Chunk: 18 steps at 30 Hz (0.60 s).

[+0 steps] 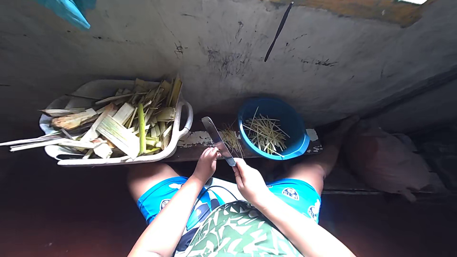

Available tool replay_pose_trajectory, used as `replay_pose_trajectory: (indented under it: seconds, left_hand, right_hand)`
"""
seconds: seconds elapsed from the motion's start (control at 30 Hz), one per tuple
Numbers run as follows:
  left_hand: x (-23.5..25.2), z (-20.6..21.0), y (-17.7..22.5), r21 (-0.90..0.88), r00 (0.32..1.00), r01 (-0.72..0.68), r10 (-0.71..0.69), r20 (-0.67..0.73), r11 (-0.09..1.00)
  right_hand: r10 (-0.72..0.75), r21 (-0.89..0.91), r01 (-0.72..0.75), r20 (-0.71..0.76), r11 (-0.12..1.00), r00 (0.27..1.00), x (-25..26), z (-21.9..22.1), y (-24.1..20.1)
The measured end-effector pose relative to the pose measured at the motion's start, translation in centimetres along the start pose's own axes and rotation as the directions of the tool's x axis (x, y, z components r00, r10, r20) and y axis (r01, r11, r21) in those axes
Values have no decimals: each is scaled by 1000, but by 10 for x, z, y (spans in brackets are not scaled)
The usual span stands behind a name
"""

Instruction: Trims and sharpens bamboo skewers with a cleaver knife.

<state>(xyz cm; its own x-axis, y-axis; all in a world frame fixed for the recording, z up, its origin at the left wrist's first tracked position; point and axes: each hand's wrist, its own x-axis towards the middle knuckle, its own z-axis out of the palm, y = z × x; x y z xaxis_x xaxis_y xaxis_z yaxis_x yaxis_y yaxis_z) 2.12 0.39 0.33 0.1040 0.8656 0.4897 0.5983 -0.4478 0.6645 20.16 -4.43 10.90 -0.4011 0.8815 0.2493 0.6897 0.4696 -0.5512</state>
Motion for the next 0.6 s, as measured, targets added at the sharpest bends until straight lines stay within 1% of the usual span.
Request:
replay_pose_trajectory:
  seconds: [0.13,0.3,0.47,0.6]
  left_hand:
    - [-2,2,-5,16,1000,-27,27,3,1000]
    - [-1,1,-4,6,1000,-11,11,21,1000]
    - [-2,2,-6,-6,999,-43,43,2,999]
    - [-1,2,-5,10,998,-50,49,25,999]
  right_hand:
    - [-14,8,14,-1,1000,1000,-1,1,-1]
    - [6,19,-6,22,1000,1000,0,0,-1]
    - [-14,15,14,-4,1000,1000,0,0,-2]
    - [5,14,-5,22,1000,1000,-1,0,-2]
